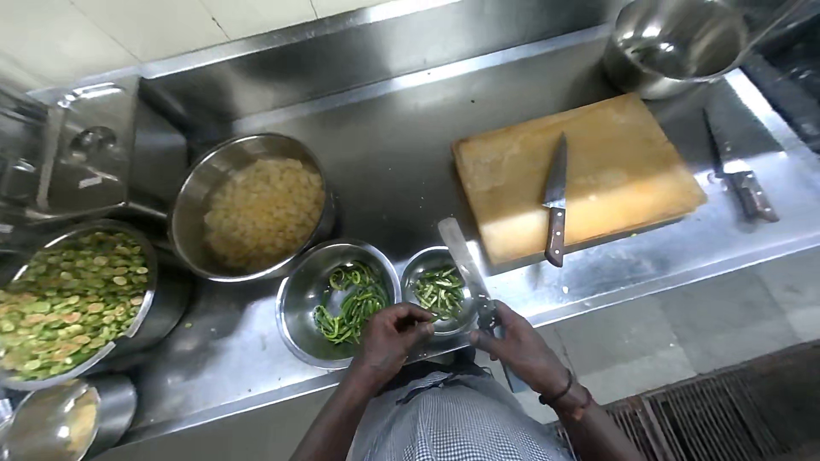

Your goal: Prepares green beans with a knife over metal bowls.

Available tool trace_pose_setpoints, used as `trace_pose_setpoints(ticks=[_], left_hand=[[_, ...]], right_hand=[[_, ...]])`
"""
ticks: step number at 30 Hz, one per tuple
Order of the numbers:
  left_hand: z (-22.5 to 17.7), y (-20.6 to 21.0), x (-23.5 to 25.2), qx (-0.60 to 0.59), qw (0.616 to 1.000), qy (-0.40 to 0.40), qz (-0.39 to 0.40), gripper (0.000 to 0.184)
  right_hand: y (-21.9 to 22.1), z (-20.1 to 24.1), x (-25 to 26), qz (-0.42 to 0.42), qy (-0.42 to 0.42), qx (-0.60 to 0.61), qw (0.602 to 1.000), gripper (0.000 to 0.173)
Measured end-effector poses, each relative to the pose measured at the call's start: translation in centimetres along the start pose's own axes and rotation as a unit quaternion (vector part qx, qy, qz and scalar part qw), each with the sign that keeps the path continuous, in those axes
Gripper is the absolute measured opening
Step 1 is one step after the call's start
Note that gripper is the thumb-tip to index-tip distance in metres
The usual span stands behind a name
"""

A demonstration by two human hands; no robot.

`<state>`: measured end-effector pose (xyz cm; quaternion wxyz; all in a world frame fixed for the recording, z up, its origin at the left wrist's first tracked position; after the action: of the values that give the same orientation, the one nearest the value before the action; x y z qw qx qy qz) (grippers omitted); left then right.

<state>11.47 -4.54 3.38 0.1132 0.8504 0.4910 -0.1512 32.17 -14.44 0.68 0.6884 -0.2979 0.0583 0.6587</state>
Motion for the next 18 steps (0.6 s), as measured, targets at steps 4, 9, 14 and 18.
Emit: trace_pose_setpoints(ticks=[4,9,14,18], left_hand=[[-0.5,0.6,0.8,0.095,0.993,0.07,0.022,0.008],[-1.1,1.3,1.3,0.038,0.995,0.077,0.044,0.012],[-1.5,2.4,0.9,-0.121,0.992,-0.006,0.037,0.017],[-2.2,2.7,0.6,-0.138,0.99,-0.006,0.024,0.027]], right_hand=[[0.8,2.2,0.5,0.009,-0.032,-0.023,0.999,0.042],[1.3,3.7,1.1,0.018,-0.045,0.023,0.999,0.028],[1.6,4.6,1.4,0.001,-0.05,0.093,0.994,0.028],[1.4,4.7,2.0,-0.069,-0.044,0.074,0.994,0.03]])
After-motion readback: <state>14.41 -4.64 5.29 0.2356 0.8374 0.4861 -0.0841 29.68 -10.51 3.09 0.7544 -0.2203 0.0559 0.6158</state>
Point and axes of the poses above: each hand's wrist, its own x-axis towards the middle knuckle, its own y-axis out of the palm, z = x × y, the point moved 5 cm from there along x, towards the middle knuckle, and after that the axes turned 13 degrees about -x, right-handed, at the moved point
